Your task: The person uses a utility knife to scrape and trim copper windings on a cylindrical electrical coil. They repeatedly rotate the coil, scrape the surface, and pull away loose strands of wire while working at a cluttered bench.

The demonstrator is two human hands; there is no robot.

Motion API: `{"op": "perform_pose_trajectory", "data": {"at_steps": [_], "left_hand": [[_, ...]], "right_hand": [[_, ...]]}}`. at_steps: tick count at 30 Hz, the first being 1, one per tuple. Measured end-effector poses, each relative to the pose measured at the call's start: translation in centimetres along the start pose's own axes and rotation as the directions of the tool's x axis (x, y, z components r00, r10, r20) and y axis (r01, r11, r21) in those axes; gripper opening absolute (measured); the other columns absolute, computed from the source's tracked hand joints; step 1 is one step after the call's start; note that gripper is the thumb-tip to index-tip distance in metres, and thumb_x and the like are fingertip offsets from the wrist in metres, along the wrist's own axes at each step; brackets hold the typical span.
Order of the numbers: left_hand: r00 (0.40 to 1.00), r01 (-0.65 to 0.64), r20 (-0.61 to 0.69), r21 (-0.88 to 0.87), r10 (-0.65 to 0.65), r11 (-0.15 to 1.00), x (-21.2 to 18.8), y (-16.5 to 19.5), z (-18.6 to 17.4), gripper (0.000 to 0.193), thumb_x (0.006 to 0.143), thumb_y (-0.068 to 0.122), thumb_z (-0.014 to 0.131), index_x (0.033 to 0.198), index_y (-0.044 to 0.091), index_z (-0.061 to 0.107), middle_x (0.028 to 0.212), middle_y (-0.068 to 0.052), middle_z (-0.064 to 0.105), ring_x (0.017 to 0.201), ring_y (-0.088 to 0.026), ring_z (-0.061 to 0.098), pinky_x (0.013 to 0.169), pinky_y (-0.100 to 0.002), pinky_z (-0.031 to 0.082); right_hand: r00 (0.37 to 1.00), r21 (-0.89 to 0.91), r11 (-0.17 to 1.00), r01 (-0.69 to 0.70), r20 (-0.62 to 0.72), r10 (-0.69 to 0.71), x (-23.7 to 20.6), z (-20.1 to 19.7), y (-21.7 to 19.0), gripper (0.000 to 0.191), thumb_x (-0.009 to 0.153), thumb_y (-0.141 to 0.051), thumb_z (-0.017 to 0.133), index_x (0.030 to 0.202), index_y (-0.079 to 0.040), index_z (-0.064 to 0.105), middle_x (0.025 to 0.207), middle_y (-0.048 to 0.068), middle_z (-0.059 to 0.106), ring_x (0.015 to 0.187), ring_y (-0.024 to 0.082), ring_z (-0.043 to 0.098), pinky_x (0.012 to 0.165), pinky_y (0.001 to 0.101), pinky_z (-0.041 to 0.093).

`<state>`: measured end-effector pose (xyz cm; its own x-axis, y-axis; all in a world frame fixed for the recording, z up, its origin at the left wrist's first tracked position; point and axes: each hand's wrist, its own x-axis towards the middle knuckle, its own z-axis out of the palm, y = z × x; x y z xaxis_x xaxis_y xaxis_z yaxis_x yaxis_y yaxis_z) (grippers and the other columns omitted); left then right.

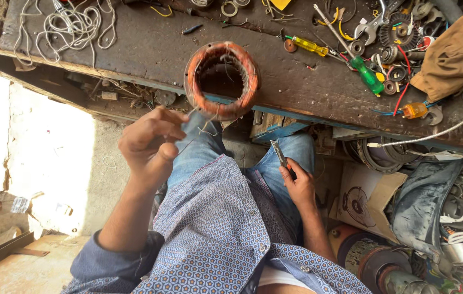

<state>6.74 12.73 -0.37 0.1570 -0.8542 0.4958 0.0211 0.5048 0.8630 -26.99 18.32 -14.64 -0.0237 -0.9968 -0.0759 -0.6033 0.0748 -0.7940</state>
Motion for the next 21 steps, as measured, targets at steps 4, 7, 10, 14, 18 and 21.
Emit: {"op": "perform_pose_trajectory", "data": {"at_steps": [4, 7, 10, 14, 18, 21], "left_hand": [[0.976, -0.206, 0.126, 0.308, 0.175, 0.929, -0.1, -1.1, -0.7, 0.06, 0.089, 0.059, 0.071, 0.082, 0.0, 0.062, 0.066, -0.008, 0.051, 0.062, -0.019, 0.053, 0.053, -0.033, 0.037], [0.972, -0.228, 0.133, 0.337, 0.194, 0.913, 1.1, -3.7, 0.5, 0.053, 0.104, 0.05, 0.062, 0.081, 0.003, 0.056, 0.069, -0.008, 0.053, 0.062, -0.019, 0.056, 0.055, -0.033, 0.042], [0.996, -0.06, 0.075, 0.103, 0.052, 0.993, 3.1, -6.6, 2.4, 0.051, 0.115, 0.036, 0.049, 0.077, 0.002, 0.049, 0.068, -0.007, 0.05, 0.053, -0.015, 0.049, 0.052, -0.03, 0.039], [0.985, -0.081, 0.16, 0.062, 0.071, 0.995, 5.7, -8.4, 7.0, 0.049, 0.117, 0.029, 0.045, 0.079, 0.0, 0.047, 0.069, -0.008, 0.046, 0.054, -0.016, 0.046, 0.051, -0.031, 0.039], [0.994, 0.095, 0.098, -0.605, -0.045, 0.791, 7.9, -6.1, 8.5, 0.045, 0.115, 0.032, 0.045, 0.082, 0.001, 0.044, 0.06, -0.001, 0.042, 0.05, -0.011, 0.036, 0.046, -0.029, 0.028], [0.984, 0.127, 0.179, -0.597, -0.022, 0.793, 8.5, -2.4, 7.7, 0.051, 0.115, 0.037, 0.042, 0.079, 0.002, 0.044, 0.06, 0.0, 0.042, 0.049, -0.009, 0.037, 0.046, -0.028, 0.027]], "right_hand": [[1.0, 0.033, 0.999, -0.024, 0.02, 0.023, 0.2, 0.0, -0.6, 0.035, 0.094, -0.023, 0.073, 0.124, -0.005, 0.068, 0.082, 0.005, 0.069, 0.055, 0.012, 0.064, 0.051, 0.028, 0.053], [0.999, 0.003, 1.0, -0.016, 0.037, 0.015, 0.5, 0.1, -1.2, 0.031, 0.096, -0.022, 0.074, 0.121, -0.004, 0.07, 0.078, 0.005, 0.068, 0.056, 0.012, 0.063, 0.053, 0.028, 0.051], [0.998, 0.031, 0.999, -0.008, 0.062, 0.006, 0.8, 0.3, -1.8, 0.031, 0.096, -0.02, 0.073, 0.122, -0.003, 0.07, 0.076, 0.004, 0.066, 0.056, 0.01, 0.062, 0.053, 0.0273, 0.049], [0.999, 0.098, 0.994, -0.041, 0.031, 0.038, 0.8, 0.6, -2.4, 0.03, 0.096, -0.018, 0.072, 0.121, -0.002, 0.07, 0.076, 0.003, 0.064, 0.059, 0.009, 0.06, 0.053, 0.0257, 0.052], [0.998, 0.166, 0.985, -0.045, -0.026, 0.05, 0.5, 0.4, -2.0, 0.029, 0.099, -0.017, 0.07, 0.123, -0.001, 0.068, 0.08, 0.002, 0.063, 0.063, 0.007, 0.059, 0.057, 0.0244, 0.051], [0.991, 0.239, 0.965, -0.11, -0.052, 0.126, 0.2, -0.2, -1.3, 0.023, 0.102, -0.018, 0.068, 0.119, -0.002, 0.068, 0.08, 0.001, 0.062, 0.064, 0.006, 0.058, 0.058, 0.0237, 0.051]]}}
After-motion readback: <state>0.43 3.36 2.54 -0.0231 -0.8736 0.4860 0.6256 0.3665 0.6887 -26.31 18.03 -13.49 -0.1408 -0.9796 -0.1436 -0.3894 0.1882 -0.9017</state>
